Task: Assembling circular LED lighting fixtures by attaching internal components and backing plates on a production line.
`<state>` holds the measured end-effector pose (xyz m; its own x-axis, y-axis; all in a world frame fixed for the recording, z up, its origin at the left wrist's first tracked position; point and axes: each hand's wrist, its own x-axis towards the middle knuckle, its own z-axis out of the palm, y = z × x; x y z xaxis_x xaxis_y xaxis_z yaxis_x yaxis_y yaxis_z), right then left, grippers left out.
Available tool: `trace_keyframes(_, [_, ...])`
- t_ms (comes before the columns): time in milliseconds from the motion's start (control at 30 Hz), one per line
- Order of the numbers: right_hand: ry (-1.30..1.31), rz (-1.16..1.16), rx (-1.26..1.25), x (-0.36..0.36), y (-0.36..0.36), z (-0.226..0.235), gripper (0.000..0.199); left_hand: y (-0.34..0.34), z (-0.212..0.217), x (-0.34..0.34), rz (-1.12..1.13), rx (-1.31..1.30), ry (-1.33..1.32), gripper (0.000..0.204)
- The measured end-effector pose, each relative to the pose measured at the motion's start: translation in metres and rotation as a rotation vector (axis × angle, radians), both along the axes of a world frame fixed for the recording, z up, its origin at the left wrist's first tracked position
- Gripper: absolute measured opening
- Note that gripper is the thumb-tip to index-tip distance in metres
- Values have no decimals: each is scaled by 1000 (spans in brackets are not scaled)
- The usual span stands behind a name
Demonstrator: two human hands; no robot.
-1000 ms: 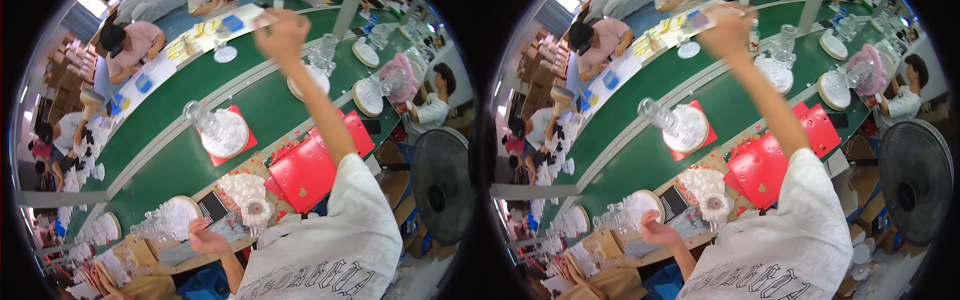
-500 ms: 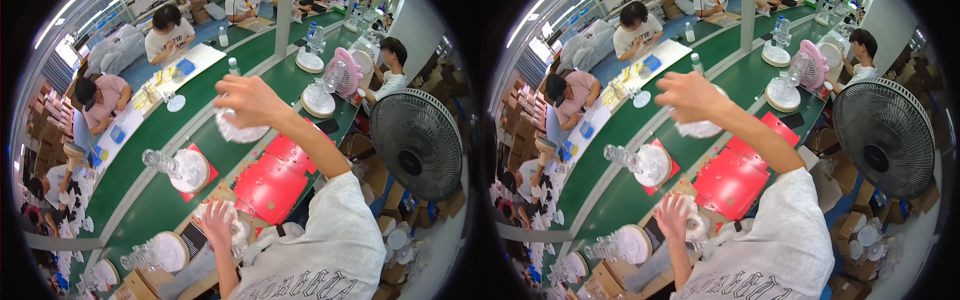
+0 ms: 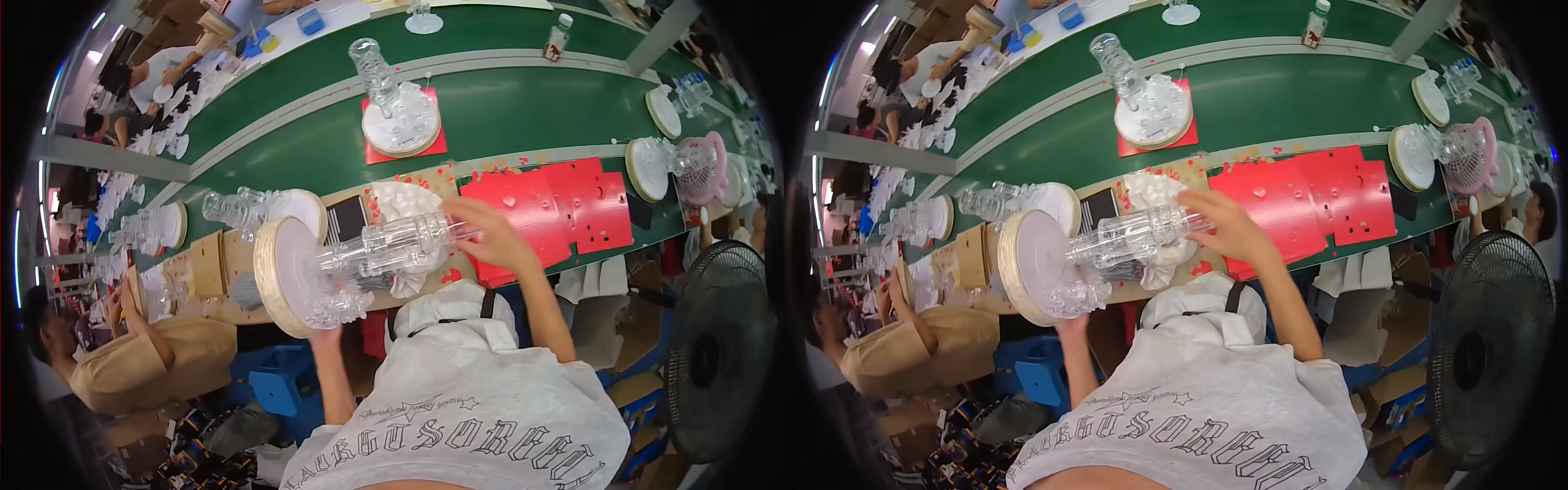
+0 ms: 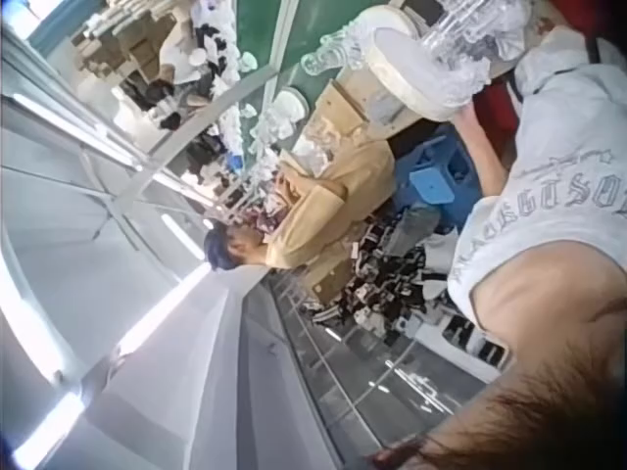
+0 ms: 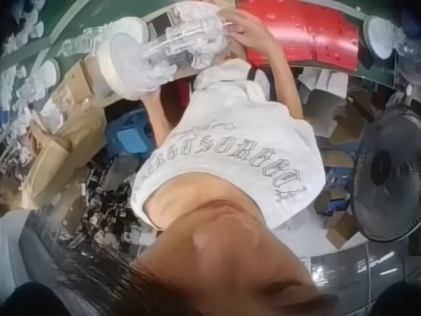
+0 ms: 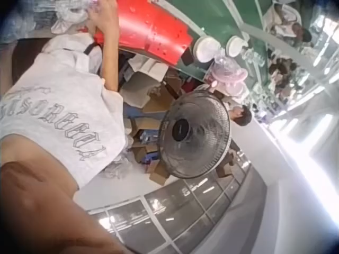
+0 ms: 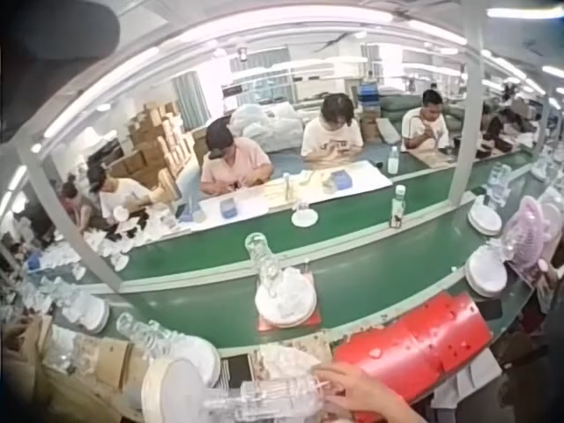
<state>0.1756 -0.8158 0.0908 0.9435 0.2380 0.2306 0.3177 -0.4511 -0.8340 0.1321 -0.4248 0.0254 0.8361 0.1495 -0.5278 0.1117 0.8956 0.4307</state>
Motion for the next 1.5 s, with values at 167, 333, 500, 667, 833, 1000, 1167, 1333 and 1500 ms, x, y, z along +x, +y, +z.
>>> trace_keyframes(167, [105,46,-11,0,76,-126,64,26,66,12,-176,614,-253,56])
trace_keyframes(333, [-91,6,-423,-1,78,-160,53,-20,77,18,-199,1045,-204,45])
trace_keyframes(500, [111,-652,417,-2,40,-53,37,-84,100,11,-224,1280,-279,38])
trace_keyframes(667, [-313,-131,-20,-37,58,81,50,-123,128,13,-225,1288,-276,35])
trace_keyframes(833, [-377,30,-328,-37,65,84,57,-117,133,33,-183,1540,-371,29])
trace_keyframes(1000, [-378,103,-252,-28,48,86,57,-119,110,39,-31,1150,-576,20])
trace_keyframes(1167, [-382,78,-363,-32,59,105,67,-153,100,38,248,919,-479,27])
trace_keyframes(1333, [-367,140,-320,-27,81,94,71,-155,103,34,159,891,-384,30])
trace_keyframes(1500, [-343,272,-338,-24,70,104,67,-148,90,19,165,837,-334,28])
